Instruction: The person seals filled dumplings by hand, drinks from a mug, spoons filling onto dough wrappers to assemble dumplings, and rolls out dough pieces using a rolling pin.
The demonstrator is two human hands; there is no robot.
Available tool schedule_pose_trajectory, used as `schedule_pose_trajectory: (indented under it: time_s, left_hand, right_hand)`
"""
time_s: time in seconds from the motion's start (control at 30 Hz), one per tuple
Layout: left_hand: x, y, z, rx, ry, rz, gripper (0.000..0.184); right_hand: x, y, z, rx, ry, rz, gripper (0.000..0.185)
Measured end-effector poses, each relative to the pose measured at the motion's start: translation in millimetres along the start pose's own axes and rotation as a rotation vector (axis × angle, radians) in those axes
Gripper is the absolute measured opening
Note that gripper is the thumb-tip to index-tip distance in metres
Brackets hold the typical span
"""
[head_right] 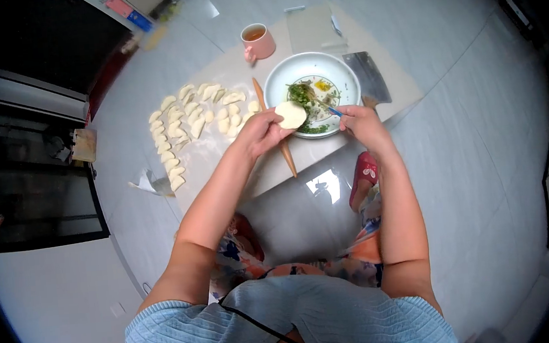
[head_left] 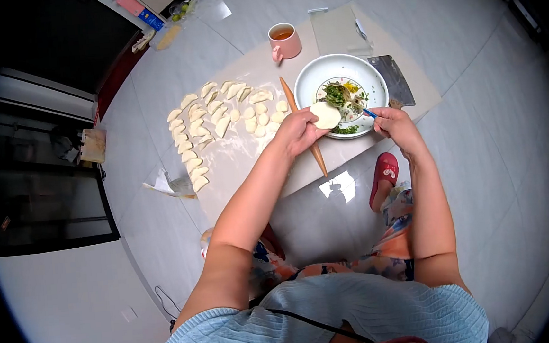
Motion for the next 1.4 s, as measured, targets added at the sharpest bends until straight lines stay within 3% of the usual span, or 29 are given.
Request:
schedule_pose_trajectory:
  time_s: [0.17,0.27,0.33,0.57,0.77,0.93,1.07,1.23,1.4]
  left_hand:
    - [-16.7,-16.8,8.3,0.021,0.125,-0.050,0.048]
    - [-23.1,-19.5,10.0,0.051,0.221,-0.101,0.048]
    - [-24.1,-21.2,11.3,0.056,0.280,-0.139,0.048]
    - [-15.9,-21.3,11.6,0.060,0.313,-0.065,0.047]
    - [-22.6,-12.4,17.8,0.010,0.300,-0.063,0.053]
    - [-1.7,-22.3,21.3,-0.048,0.409,0.097,0.057]
    - [0.1,-20.7,23.2,-0.083,0.338,0.058,0.056]
    - [-18.4,-11.0,24.4,-0.093,0.259,-0.035,0.050]
    - [-26.0,-10.6,19.2,-0.053,0.294,-0.066,0.045]
  right_hand:
    - [-1.1,0.1,1.1,0.112,0.036,0.074,0.033]
    - [-2.9,4.8,-8.1,0.284,0.160,0.108,0.031]
    - [-1.4,5.5,-11.6,0.369,0.439,0.176,0.031]
    - [0.5,10.5,-15.5,0.341,0.546,0.247,0.029]
    - [5.6,9.9,-16.0,0.354,0.505,0.261,0.032]
    - [18.3,8.6,-10.6,0.354,0.433,0.324,0.026]
    - [29.8,0.3,2.9,0.412,0.382,0.387,0.024]
    - [26.8,-1.5,8.6,0.173,0.104,0.309,0.022]
    - [19.2,-3.1,5.9,0.141,-0.145,0.187,0.023]
Point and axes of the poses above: each hand's wrist, its own y-axis away from the middle knuckle, its own x-axis out of the back of the hand, z = x × y, the point moved 6 cm from there along -y, towards the middle knuckle, and after that the axes turned 1 degree about -z, right-handed, at the moved point
